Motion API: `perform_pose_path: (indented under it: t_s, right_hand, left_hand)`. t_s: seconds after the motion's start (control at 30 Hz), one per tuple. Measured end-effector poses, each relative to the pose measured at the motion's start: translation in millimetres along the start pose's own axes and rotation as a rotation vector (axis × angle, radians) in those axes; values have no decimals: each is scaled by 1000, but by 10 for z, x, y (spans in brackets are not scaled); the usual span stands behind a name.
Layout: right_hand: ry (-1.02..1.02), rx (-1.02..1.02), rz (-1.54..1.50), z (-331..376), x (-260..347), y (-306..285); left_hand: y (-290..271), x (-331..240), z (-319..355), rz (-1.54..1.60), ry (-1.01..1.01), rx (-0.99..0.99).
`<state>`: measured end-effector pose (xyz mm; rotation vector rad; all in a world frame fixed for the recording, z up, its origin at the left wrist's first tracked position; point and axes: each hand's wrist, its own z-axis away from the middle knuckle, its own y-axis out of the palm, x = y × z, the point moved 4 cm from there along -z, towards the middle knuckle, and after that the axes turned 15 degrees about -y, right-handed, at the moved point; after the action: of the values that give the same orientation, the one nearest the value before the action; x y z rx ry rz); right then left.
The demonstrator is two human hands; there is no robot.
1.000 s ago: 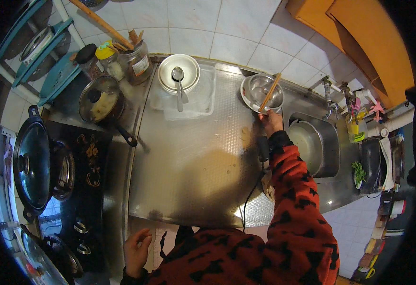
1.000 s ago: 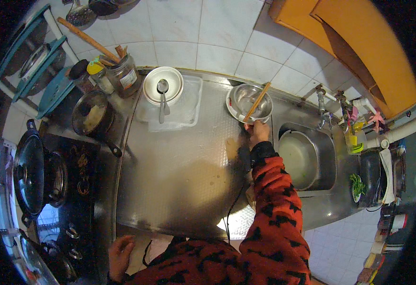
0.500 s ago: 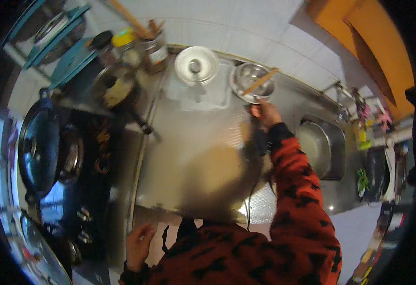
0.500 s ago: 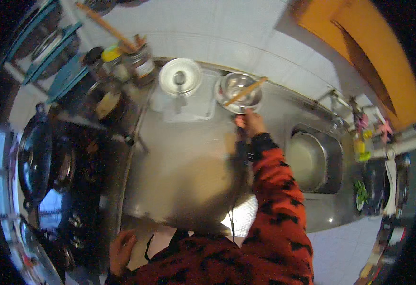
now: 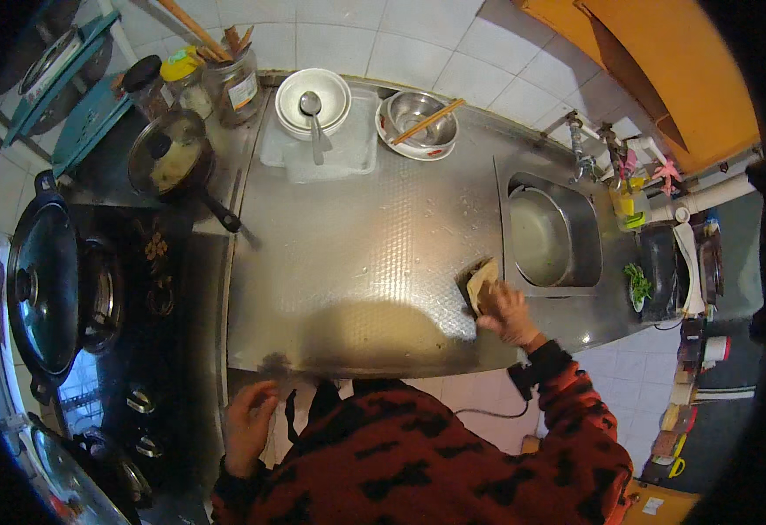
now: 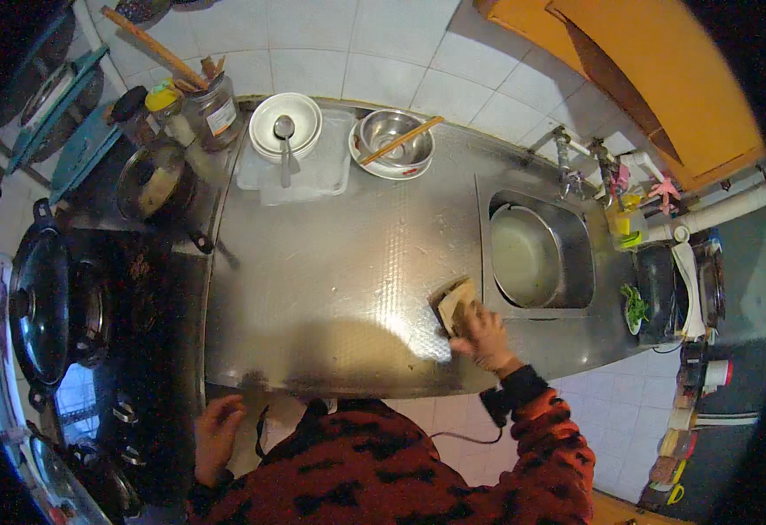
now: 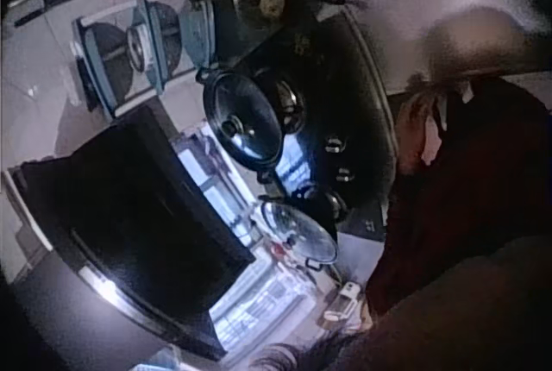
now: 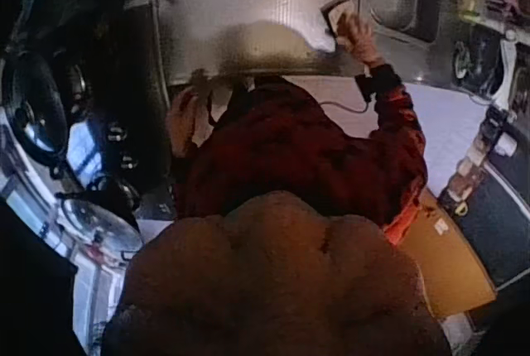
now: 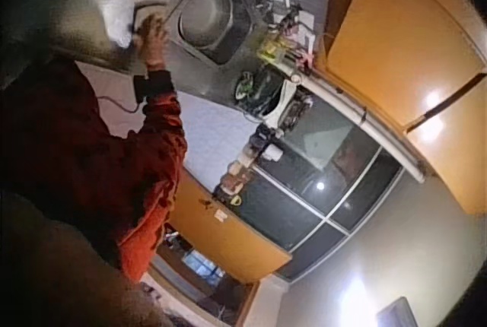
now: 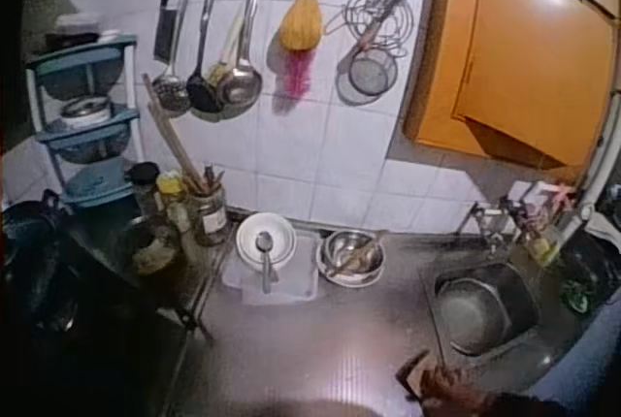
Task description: The person wipes the stainless steel countertop and sink area with a cloth, moves a plate of greens aside, and repeatedly cleans around the stove and sink. They also lift a steamer insert from a pot and place it in the sink, then continue wiping the counter and stove surface.
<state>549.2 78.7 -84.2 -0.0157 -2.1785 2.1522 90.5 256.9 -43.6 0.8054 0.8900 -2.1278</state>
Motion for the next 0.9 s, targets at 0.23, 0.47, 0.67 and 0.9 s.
perform_pose_path:
  t_s: [0.23, 0.47, 0.67, 0.9]
  right_hand:
    - [219, -225, -494, -187, -291, 110]
    - [310, -482, -750, -1352, -1754, 55]
    - [461, -172, -342, -2490, -2598, 530]
    - [397, 28, -69, -3126, -2240, 745]
  left_hand:
    - [28, -58, -64, -56, -23, 36]
    - [184, -178, -75, -94, -72, -4]
    - [339, -230, 2, -55, -258, -61]
    - [401, -119, 102, -29, -392, -167]
